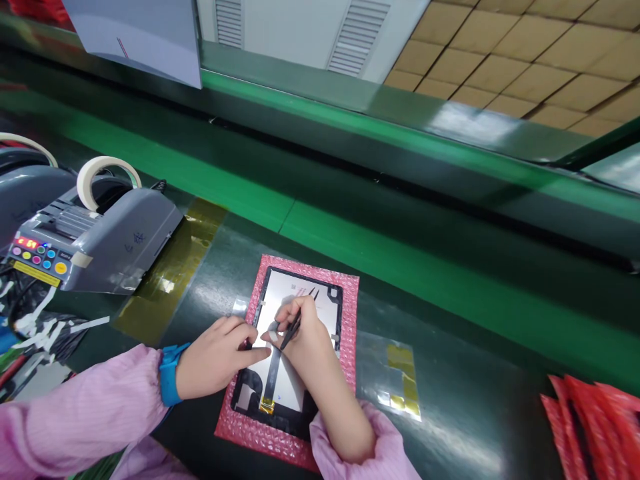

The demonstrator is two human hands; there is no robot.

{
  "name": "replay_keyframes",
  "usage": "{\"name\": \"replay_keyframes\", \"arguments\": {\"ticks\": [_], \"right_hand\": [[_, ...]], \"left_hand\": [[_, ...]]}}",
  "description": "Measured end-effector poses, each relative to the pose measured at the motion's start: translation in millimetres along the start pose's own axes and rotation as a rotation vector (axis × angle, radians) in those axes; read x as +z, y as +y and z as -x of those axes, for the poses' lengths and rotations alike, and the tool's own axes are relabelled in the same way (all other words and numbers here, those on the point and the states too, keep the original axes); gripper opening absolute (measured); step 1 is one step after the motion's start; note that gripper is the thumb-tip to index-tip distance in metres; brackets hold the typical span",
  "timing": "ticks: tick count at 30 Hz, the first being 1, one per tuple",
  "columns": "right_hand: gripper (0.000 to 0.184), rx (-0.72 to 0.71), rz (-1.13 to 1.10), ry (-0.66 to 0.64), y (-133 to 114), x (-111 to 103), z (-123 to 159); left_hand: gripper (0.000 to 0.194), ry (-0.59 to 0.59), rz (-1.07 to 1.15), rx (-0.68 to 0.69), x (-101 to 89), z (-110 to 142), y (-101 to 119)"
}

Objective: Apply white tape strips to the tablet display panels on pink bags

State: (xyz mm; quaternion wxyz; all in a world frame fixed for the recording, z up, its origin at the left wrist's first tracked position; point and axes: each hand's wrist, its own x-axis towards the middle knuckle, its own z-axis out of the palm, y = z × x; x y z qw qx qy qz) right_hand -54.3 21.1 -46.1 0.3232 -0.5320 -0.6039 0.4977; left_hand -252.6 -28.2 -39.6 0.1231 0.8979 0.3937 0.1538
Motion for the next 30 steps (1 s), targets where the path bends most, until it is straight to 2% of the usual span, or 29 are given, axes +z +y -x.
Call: {"name": "replay_keyframes", "arguments": {"ticks": [8, 11, 14, 17, 21, 25, 30], "right_hand": [[0.062, -0.006, 0.098, 0.226, 2, 3, -20], [0.050, -0.002, 0.146, 0.315, -3, -1, -33], [0.038, 0.000, 0.171, 0.430, -7, -18, -34], [0.040, 0.005, 0.228, 0.533, -2, -46, -12], [0.044, 0.039, 0.385, 0.552, 24, -76, 38], [0.040, 0.024, 0.611, 0.532, 61, -90, 73], [0.039, -0.084, 0.735, 0.521, 89, -97, 83]], "left_hand": [[0.026, -0.036, -0.014, 0.016, 4.1, 2, -4], [0.027, -0.020, -0.004, 0.029, 5.1, 4, -5], [0.021, 0.021, 0.001, 0.057, 2.0, 10, -4], [0.026, 0.051, 0.016, 0.069, -3.2, 20, -3], [0.036, 0.092, 0.070, 0.036, -7.7, 32, -1], [0.033, 0.115, 0.097, 0.003, -9.4, 31, 0], [0.032, 0.102, 0.128, 0.015, -10.2, 22, 9]]}}
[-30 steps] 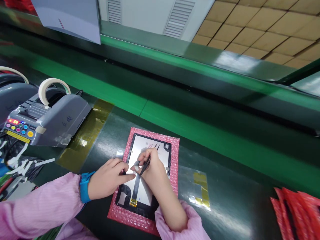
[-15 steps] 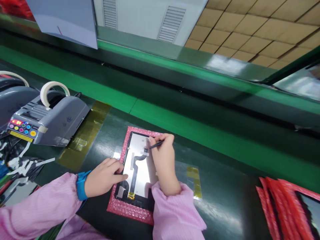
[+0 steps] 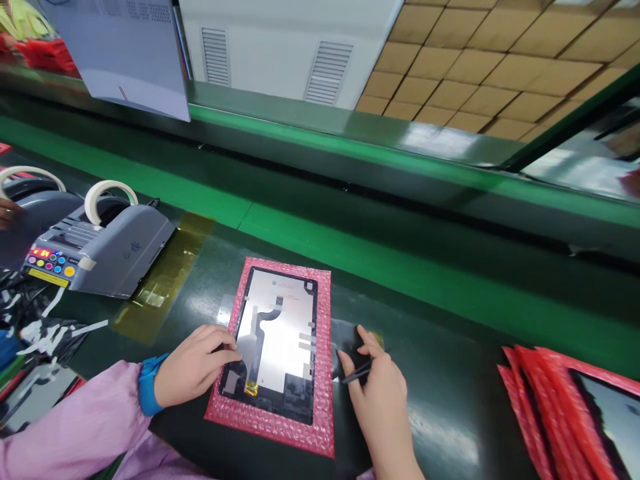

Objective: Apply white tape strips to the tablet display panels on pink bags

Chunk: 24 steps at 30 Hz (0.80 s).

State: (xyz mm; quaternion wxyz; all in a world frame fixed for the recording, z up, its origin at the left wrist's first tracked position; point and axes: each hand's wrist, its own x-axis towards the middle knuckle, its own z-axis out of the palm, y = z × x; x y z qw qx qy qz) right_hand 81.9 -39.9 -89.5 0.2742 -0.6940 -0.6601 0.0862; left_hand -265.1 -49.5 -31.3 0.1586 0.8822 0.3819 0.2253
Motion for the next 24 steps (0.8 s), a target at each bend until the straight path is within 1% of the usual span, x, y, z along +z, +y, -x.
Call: {"name": "replay_keyframes", "arguments": {"ticks": [2, 4, 6, 7, 8, 10, 12, 15, 17, 18, 19, 21, 23, 24], "right_hand": [[0.046, -0.033, 0.030, -0.017, 3, 3, 0], [0.052, -0.075, 0.074, -0.045, 4, 7, 0], [0.055, -0.116, 0.109, -0.087, 8, 9, 1], [0.056, -0.124, 0.124, -0.109, 12, 9, 1], [0.057, -0.120, 0.139, -0.122, 19, 7, 1], [0.058, -0.072, 0.175, -0.111, 40, -1, 5], [0.061, 0.022, 0.224, -0.058, 68, -15, 12], [0.066, 0.153, 0.276, 0.018, 113, -36, 35], [0.063, 0.186, 0.279, 0.067, 130, -45, 56], [0.060, 0.189, 0.276, 0.103, 132, -48, 66], [0.056, 0.186, 0.273, 0.146, 129, -50, 76], [0.047, 0.174, 0.275, 0.244, 114, -54, 92], [0.034, 0.133, 0.295, 0.305, 92, -62, 105], [0.025, 0.085, 0.314, 0.306, 81, -69, 111]], "left_hand": [[0.031, -0.036, 0.024, 0.036, 2.4, -1, 6], [0.032, -0.096, 0.040, 0.136, 8.0, 0, 14], [0.047, -0.180, 0.015, 0.271, 17.3, 0, 21], [0.054, -0.210, -0.018, 0.322, 23.1, -1, 24], [0.058, -0.225, -0.061, 0.344, 29.2, -3, 26], [0.057, -0.219, -0.152, 0.314, 41.1, -15, 26], [0.055, -0.186, -0.219, 0.239, 50.9, -35, 19], [0.052, -0.121, -0.260, 0.104, 59.9, -81, -6], [0.048, -0.047, -0.263, 0.010, 61.2, -119, -29], [0.046, -0.001, -0.256, -0.028, 60.3, -141, -42], [0.044, 0.052, -0.240, -0.069, 58.3, -163, -54], [0.042, 0.180, -0.172, -0.166, 51.6, -209, -75], [0.047, 0.309, -0.054, -0.262, 43.6, -253, -89], [0.050, 0.354, 0.019, -0.293, 40.1, -273, -93]]}}
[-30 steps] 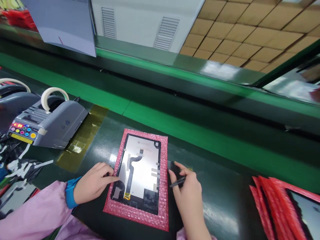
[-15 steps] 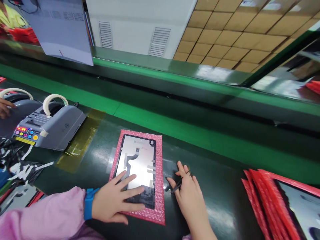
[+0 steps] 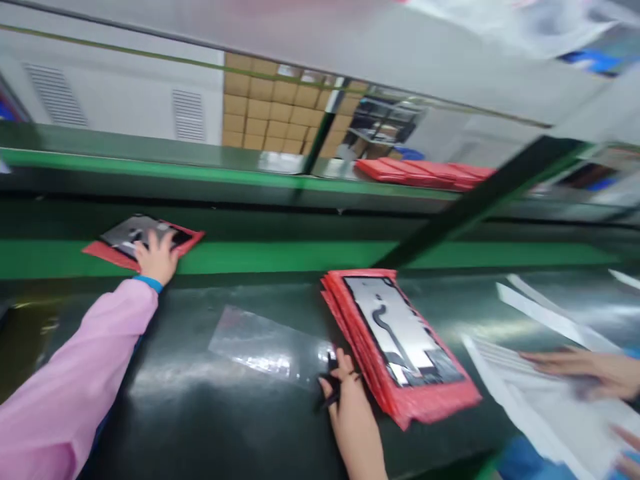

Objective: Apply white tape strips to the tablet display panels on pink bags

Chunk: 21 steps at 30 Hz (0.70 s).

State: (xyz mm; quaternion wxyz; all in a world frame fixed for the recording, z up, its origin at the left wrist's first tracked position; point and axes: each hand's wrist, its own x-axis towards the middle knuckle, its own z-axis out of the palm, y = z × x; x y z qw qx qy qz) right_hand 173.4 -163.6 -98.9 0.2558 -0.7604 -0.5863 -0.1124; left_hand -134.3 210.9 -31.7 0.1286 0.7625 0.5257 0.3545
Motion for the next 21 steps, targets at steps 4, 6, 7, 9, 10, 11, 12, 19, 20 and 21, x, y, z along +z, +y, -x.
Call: {"name": "replay_keyframes", "arguments": {"ticks": [4, 6, 7, 9, 10, 11, 12, 19, 20, 21], "right_hand": [[0.018, -0.223, 0.120, 0.022, -3, -58, 17], [0.022, -0.193, 0.167, 0.071, 12, -86, 22], [0.024, -0.160, 0.166, 0.088, 21, -97, 22], [0.020, -0.116, 0.126, 0.122, 39, -111, 18], [0.015, -0.117, 0.108, 0.134, 45, -114, 14], [0.012, -0.129, 0.098, 0.137, 51, -116, 11], [0.011, -0.149, 0.093, 0.131, 54, -117, 7], [0.032, -0.044, -0.067, -0.021, 67, -129, -19], [0.033, -0.023, -0.086, -0.031, 68, -131, -23], [0.034, -0.017, -0.105, -0.044, 68, -133, -27]], "left_hand": [[0.060, 0.001, 0.285, -0.088, 14.7, -35, 34], [0.054, -0.112, 0.430, -0.075, 24.8, -21, 67], [0.048, -0.199, 0.506, -0.059, 31.2, -7, 88], [0.035, -0.432, 0.669, -0.032, 46.1, 30, 134], [0.030, -0.566, 0.751, -0.032, 54.0, 51, 157], [0.026, -0.710, 0.831, -0.042, 62.0, 72, 180], [0.023, -0.853, 0.907, -0.067, 69.5, 92, 201], [0.041, -1.551, 1.189, -0.440, 107.3, 170, 288], [0.051, -1.617, 1.197, -0.482, 110.9, 172, 293], [0.059, -1.671, 1.204, -0.517, 114.3, 173, 296]]}}
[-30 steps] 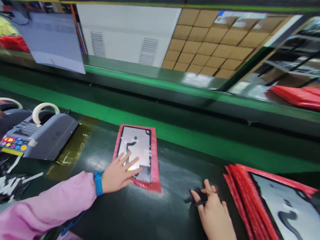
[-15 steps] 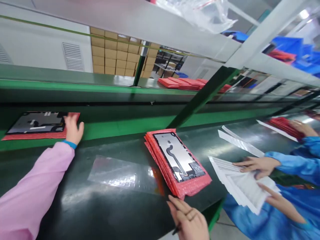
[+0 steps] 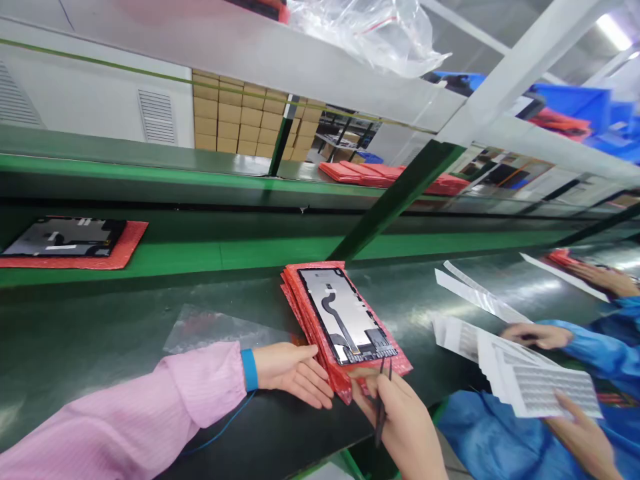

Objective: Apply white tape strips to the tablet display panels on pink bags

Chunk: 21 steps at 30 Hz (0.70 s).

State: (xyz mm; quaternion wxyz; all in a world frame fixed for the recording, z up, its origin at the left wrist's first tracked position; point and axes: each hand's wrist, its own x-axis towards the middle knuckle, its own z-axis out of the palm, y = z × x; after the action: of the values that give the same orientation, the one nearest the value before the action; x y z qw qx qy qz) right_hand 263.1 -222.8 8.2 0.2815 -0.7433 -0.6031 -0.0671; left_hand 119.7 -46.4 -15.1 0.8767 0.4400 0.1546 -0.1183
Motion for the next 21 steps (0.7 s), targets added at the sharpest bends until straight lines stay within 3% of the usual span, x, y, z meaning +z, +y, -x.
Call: {"name": "replay_keyframes", "arguments": {"ticks": [2, 7, 12, 15, 18, 21], "right_hand": [[0.035, -0.001, -0.035, -0.028, -1, -3, -6], [0.038, 0.043, -0.121, -0.030, -2, -4, -9], [0.028, 0.000, -0.102, -0.101, 11, 4, 1], [0.033, -0.043, -0.052, -0.142, 17, 6, 4], [0.039, 0.026, -0.039, -0.051, 13, 2, 2], [0.045, 0.110, -0.065, 0.082, 0, -4, -5]], "left_hand": [[0.065, -0.045, 0.047, -0.052, 0.0, -7, 1], [0.049, -0.089, 0.092, -0.118, -13.3, -13, 1], [0.036, -0.081, 0.128, -0.126, -26.4, -4, 1], [0.036, -0.043, 0.166, -0.115, -30.2, 5, 6], [0.036, -0.007, 0.205, -0.109, -27.9, 12, 12], [0.035, 0.018, 0.256, -0.093, -13.6, 6, 16]]}}
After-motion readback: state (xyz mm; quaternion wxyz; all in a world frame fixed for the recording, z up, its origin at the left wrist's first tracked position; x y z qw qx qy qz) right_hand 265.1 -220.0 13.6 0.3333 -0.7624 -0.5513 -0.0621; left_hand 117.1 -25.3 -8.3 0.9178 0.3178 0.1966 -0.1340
